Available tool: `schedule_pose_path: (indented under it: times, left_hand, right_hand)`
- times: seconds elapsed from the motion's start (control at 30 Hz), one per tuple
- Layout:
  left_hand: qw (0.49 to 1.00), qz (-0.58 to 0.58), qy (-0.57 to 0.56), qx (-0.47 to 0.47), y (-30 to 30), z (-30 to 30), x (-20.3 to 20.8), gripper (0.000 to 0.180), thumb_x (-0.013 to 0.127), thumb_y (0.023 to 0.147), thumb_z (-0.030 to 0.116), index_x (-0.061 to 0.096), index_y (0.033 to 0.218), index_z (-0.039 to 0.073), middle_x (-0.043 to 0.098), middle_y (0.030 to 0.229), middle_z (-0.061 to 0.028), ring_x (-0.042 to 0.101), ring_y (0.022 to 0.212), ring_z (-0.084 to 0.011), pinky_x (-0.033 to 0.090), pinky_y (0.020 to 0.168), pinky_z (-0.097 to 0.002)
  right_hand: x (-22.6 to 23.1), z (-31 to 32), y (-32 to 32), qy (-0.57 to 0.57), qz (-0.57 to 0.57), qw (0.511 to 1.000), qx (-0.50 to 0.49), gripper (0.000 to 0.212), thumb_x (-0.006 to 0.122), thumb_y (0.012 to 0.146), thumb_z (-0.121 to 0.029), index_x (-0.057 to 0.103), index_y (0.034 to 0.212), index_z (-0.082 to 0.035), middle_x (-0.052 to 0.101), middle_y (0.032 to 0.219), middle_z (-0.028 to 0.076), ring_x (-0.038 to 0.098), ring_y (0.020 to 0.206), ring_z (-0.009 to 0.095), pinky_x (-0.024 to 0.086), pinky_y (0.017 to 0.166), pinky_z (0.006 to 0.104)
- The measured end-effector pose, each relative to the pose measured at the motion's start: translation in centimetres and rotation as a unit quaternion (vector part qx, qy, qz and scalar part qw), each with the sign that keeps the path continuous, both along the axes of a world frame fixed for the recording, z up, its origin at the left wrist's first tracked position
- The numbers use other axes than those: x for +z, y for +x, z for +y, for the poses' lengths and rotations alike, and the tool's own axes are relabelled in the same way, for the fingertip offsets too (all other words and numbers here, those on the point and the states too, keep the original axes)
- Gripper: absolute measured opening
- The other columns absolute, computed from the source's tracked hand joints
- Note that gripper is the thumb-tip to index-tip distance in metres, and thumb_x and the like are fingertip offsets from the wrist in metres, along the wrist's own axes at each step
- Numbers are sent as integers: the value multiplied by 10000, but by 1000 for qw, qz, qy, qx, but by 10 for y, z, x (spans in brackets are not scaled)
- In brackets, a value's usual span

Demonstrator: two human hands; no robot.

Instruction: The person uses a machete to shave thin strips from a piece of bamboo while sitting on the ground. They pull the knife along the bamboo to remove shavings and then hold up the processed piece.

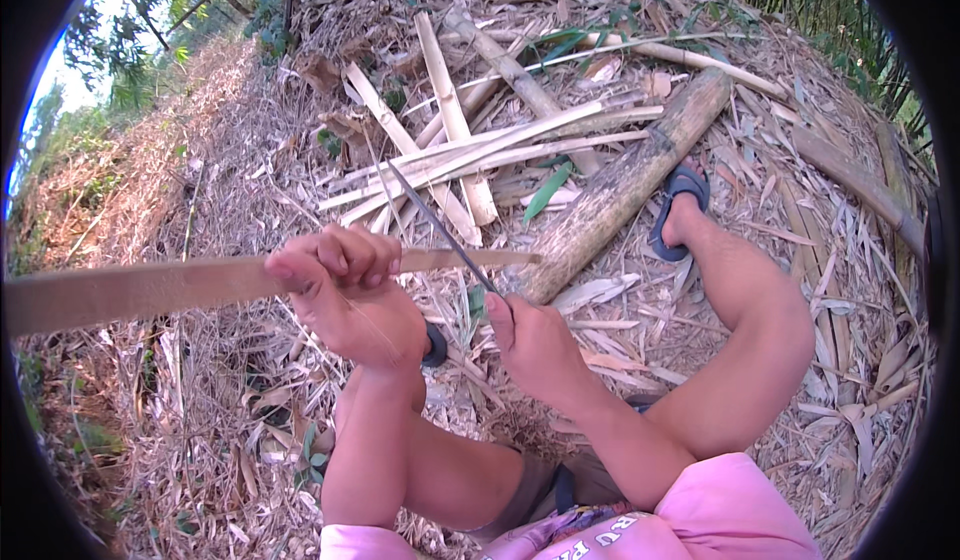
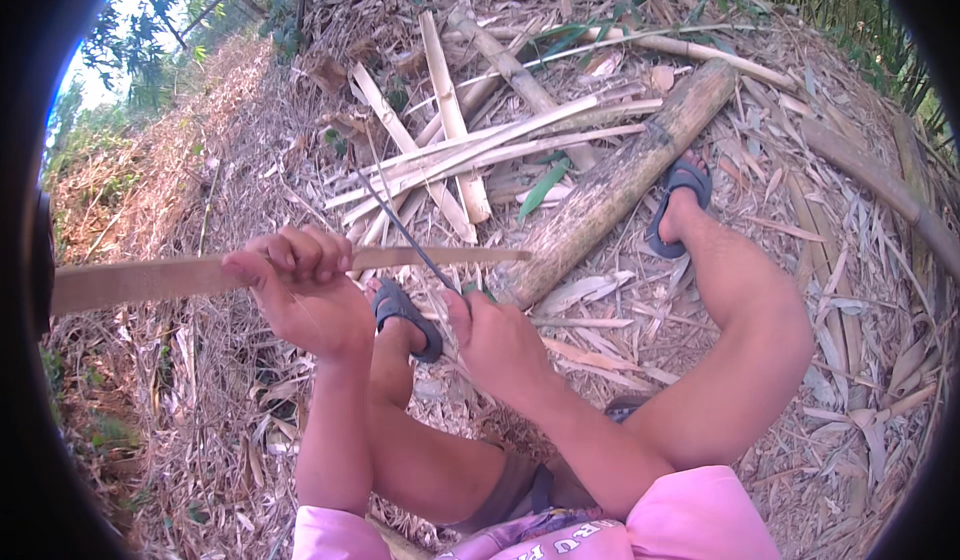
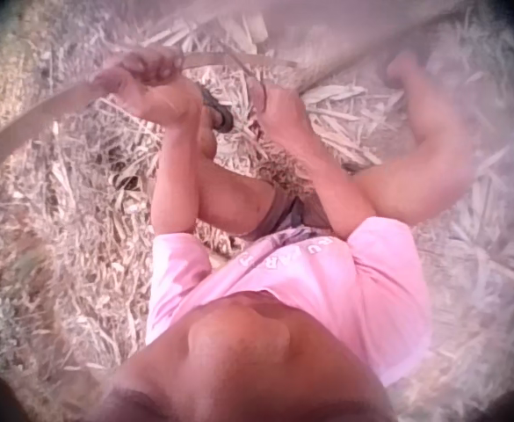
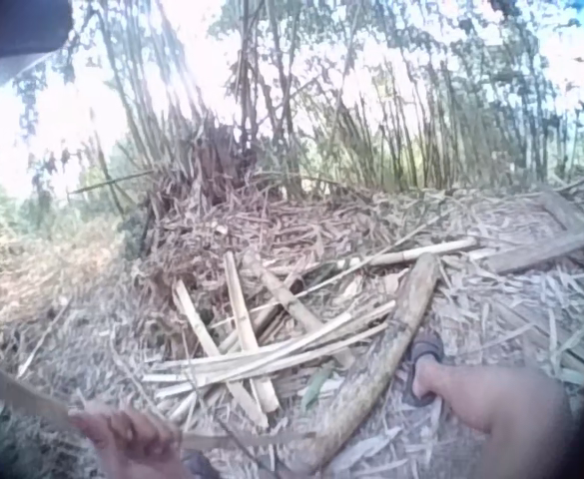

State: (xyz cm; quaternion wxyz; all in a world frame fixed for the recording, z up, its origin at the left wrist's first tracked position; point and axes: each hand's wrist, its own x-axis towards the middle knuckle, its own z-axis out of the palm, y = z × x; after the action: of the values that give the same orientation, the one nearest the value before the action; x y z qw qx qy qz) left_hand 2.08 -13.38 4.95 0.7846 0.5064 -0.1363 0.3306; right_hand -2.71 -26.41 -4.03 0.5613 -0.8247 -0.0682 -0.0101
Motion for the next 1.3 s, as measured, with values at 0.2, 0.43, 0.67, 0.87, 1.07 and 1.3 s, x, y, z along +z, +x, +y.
schedule_pose_path:
  times: [0.2, 0.43, 0.67, 0.87, 1.07, 1.3]
  left_hand:
    - [1000, 12, 5, 9, -8, 6, 4, 470, 330, 1045, 503, 334, 760, 130, 252, 604, 20, 246, 529, -107, 253, 515, -275]
    - [1000, 19, 2, 23, -12, 5, 7, 472, 343, 1040, 511, 334, 753, 136, 235, 593, 26, 225, 520, -110, 239, 511, -286]
    - [1000, 19, -8, 5, -6, 0, 6, 468, 342, 1039, 510, 330, 760, 136, 233, 596, 29, 204, 516, -107, 228, 507, -283]
    - [998, -13, 13, -53, -6, -12, 0, 468, 311, 1046, 508, 330, 768, 132, 237, 593, 26, 198, 513, -103, 225, 502, -276]
    - [997, -27, 39, -64, -7, -6, -3, 466, 285, 1050, 500, 331, 775, 127, 253, 593, 19, 209, 509, -107, 223, 494, -282]
    - [998, 32, 11, -56, -17, 1, 0, 524, 356, 982, 599, 335, 769, 121, 259, 592, 2, 227, 530, -126, 246, 524, -296]
  right_hand:
    - [7, 4, -11, -33, 12, 999, 21, 396, 463, 1030, -282, 570, 816, 33, 551, 583, 267, 583, 591, 475, 438, 547, 531]
    - [4, 0, -13, -47, 21, 998, 27, 414, 446, 1033, -305, 571, 831, 34, 570, 598, 262, 594, 600, 469, 453, 551, 533]
    - [-1, -12, -7, -41, 38, 998, 29, 401, 465, 1025, -307, 577, 838, 29, 575, 610, 258, 596, 600, 462, 454, 560, 529]
    - [-25, -23, 0, -54, 39, 998, -6, 384, 475, 1024, -295, 589, 861, 33, 569, 615, 261, 588, 611, 469, 448, 573, 512]
    - [-7, -17, -21, -22, -24, 999, 8, 427, 448, 1026, -326, 588, 826, 24, 590, 622, 279, 604, 606, 489, 480, 574, 556]
    - [1, -14, -19, -29, 4, 999, 35, 434, 441, 1030, -342, 576, 857, 32, 579, 610, 277, 600, 615, 483, 470, 577, 546]
